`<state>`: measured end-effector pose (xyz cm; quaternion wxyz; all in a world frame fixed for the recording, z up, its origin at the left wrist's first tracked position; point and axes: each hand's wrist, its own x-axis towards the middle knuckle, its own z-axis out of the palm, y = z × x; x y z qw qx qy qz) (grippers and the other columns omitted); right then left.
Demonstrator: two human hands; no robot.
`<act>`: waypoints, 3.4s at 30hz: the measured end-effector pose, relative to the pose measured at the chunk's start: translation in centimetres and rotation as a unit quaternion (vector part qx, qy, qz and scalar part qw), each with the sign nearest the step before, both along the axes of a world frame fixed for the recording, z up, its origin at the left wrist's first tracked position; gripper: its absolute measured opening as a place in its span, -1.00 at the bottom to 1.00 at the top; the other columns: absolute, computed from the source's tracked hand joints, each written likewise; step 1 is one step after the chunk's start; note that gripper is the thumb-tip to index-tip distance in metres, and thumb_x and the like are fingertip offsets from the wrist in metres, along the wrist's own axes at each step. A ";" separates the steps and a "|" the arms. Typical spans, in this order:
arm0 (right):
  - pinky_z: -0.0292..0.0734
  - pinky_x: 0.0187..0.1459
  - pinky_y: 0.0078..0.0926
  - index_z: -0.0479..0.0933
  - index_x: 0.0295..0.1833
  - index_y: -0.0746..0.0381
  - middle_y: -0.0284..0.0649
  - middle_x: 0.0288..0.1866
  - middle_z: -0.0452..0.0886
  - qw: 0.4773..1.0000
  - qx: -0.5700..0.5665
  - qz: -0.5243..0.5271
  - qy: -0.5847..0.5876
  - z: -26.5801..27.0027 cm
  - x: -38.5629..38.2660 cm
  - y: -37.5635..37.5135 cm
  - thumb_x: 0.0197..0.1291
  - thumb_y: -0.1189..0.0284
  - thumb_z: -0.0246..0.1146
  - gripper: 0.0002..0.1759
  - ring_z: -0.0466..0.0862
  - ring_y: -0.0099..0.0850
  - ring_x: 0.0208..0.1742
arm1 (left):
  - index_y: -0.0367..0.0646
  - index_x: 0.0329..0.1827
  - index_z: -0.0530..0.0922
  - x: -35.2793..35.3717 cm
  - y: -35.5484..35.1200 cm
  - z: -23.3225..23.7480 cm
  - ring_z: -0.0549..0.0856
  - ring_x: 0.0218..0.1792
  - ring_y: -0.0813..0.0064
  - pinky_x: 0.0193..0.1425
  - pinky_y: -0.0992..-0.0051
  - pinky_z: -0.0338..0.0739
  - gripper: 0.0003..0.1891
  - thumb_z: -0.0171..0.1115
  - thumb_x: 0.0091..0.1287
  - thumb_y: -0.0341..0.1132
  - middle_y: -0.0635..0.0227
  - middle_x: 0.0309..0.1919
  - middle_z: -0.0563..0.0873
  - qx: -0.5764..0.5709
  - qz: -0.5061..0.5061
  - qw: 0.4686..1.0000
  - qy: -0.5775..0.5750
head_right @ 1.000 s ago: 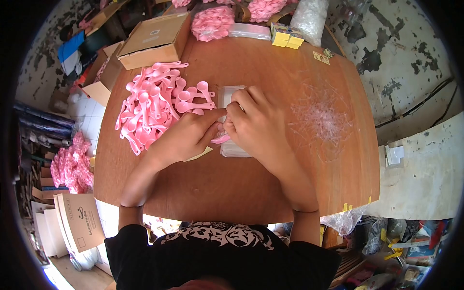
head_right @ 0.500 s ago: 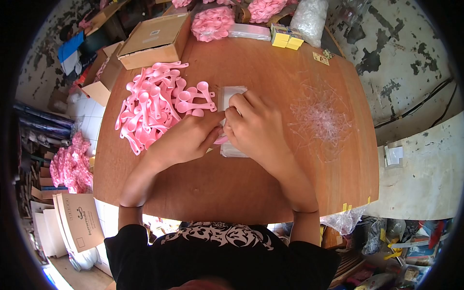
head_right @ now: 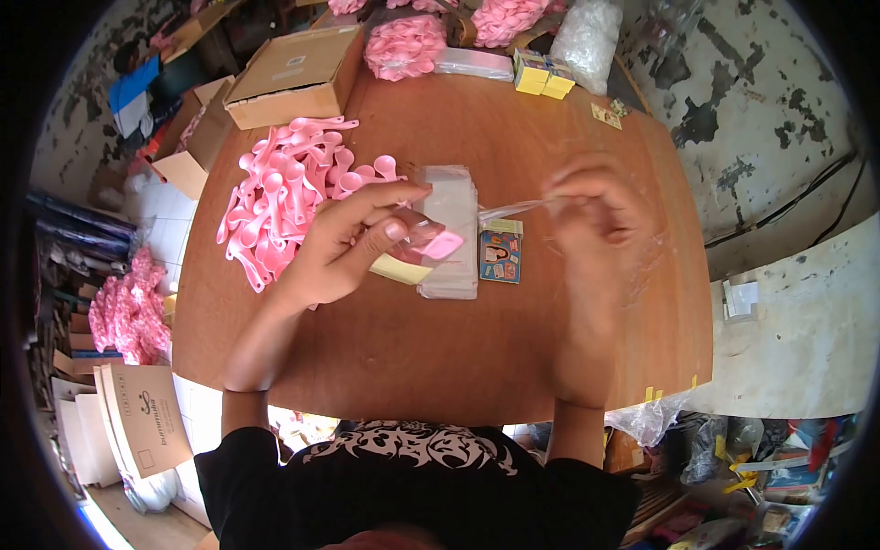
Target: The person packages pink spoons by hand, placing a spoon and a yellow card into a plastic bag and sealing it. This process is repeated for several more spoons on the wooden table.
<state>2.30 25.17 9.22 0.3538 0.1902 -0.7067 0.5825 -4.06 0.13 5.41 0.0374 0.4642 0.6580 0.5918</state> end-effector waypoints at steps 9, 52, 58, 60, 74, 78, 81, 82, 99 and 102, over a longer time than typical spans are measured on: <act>0.56 -0.12 -0.42 0.65 -0.15 0.27 -0.16 -0.10 0.63 0.938 0.131 -0.155 -0.282 -8.9 -0.8 16.0 0.20 0.48 0.19 -0.83 0.66 -0.40 -0.14 | -0.28 0.30 0.41 -0.9 1.2 -1.6 0.70 -0.05 0.58 0.05 0.56 0.56 -0.70 -0.03 0.58 -0.38 0.23 -0.16 0.77 0.128 -0.006 0.973 -0.193; 0.60 -0.25 -0.63 0.61 -0.05 0.37 -0.24 -0.26 0.73 0.949 -0.069 0.079 -0.299 -5.7 -2.1 -1.7 0.33 0.45 0.32 -0.80 0.68 -0.59 -0.31 | -0.30 0.21 0.45 -2.4 2.8 -4.9 0.72 -0.07 0.55 0.02 0.48 0.63 -0.56 0.37 0.30 -0.48 0.25 -0.15 0.77 -0.034 0.015 0.983 -0.180; 0.63 -0.30 -0.61 0.62 -0.02 0.40 -0.23 -0.28 0.72 0.928 -0.087 0.107 -0.345 -6.2 -2.1 -1.6 0.33 0.47 0.31 -0.78 0.67 -0.58 -0.34 | -0.35 -0.01 0.60 -2.9 3.0 -5.3 0.71 -0.28 0.67 -0.28 0.64 0.62 -0.79 0.28 0.41 -0.39 0.28 -0.20 0.78 0.100 0.047 0.966 -0.232; 0.63 -0.31 -0.62 0.62 -0.01 0.41 -0.23 -0.28 0.72 0.927 -0.090 0.111 -0.347 -6.4 -2.0 -1.5 0.33 0.47 0.30 -0.77 0.67 -0.58 -0.34 | -0.34 -0.02 0.62 -2.9 2.7 -5.0 0.71 -0.29 0.67 -0.30 0.63 0.63 -0.81 0.27 0.43 -0.40 0.28 -0.21 0.79 0.095 0.047 0.965 -0.240; 0.58 -0.25 -0.60 0.67 -0.04 0.39 -0.23 -0.25 0.67 0.963 -0.050 0.166 -0.206 -6.5 -1.7 -1.2 0.31 0.66 0.23 -0.84 0.65 -0.55 -0.30 | -0.23 0.06 0.70 -3.1 1.4 -3.7 0.76 -0.28 0.60 -0.27 0.58 0.74 -0.78 0.28 0.41 -0.38 0.29 -0.25 0.80 0.062 0.008 0.975 -0.214; 0.58 -0.19 -0.58 0.66 -0.04 0.40 -0.22 -0.19 0.65 0.961 -0.007 0.204 -0.187 -6.3 -1.9 -0.7 0.32 0.71 0.18 -0.81 0.65 -0.53 -0.21 | -0.25 0.03 0.71 -3.5 1.0 -3.9 0.77 -0.28 0.58 -0.24 0.55 0.75 -0.80 0.23 0.40 -0.49 0.27 -0.24 0.79 0.060 -0.018 0.973 -0.221; 0.58 -0.14 -0.55 0.66 -0.05 0.39 -0.20 -0.13 0.66 0.965 0.020 0.189 -0.181 -6.0 -1.8 -0.7 0.33 0.72 0.15 -0.80 0.65 -0.52 -0.14 | -0.28 -0.03 0.72 -3.3 1.0 -3.7 0.76 -0.29 0.57 -0.22 0.53 0.75 -0.76 0.13 0.37 -0.62 0.25 -0.24 0.79 0.068 -0.024 0.975 -0.209; 0.58 -0.12 -0.55 0.66 -0.04 0.39 -0.20 -0.11 0.66 0.964 0.016 0.195 -0.182 -6.0 -1.8 -0.6 0.33 0.72 0.14 -0.80 0.66 -0.51 -0.12 | -0.29 -0.05 0.72 -3.2 1.1 -3.4 0.76 -0.30 0.57 -0.21 0.53 0.76 -0.74 0.09 0.35 -0.66 0.25 -0.24 0.78 0.068 -0.019 0.976 -0.206; 0.62 -0.30 -0.62 0.57 -0.03 0.36 -0.21 -0.03 0.61 0.976 0.008 0.148 -0.160 -5.9 -0.2 -1.9 0.11 0.64 0.46 -0.69 0.72 -0.58 -0.26 | -0.34 -0.06 0.55 -1.2 1.3 -1.7 0.75 -0.17 0.50 -0.13 0.57 0.70 -0.64 0.47 0.10 -0.67 0.20 -0.06 0.69 0.027 -0.006 0.985 -0.170; 0.63 -0.27 -0.63 0.57 -0.03 0.36 -0.20 -0.06 0.64 0.965 0.047 0.180 -0.185 -4.8 0.9 -1.0 0.12 0.63 0.45 -0.70 0.71 -0.59 -0.26 | -0.32 -0.05 0.56 0.7 -1.4 -0.6 0.76 -0.16 0.53 -0.19 0.60 0.68 -0.64 0.46 0.10 -0.67 0.23 -0.08 0.70 -0.034 0.042 0.986 -0.159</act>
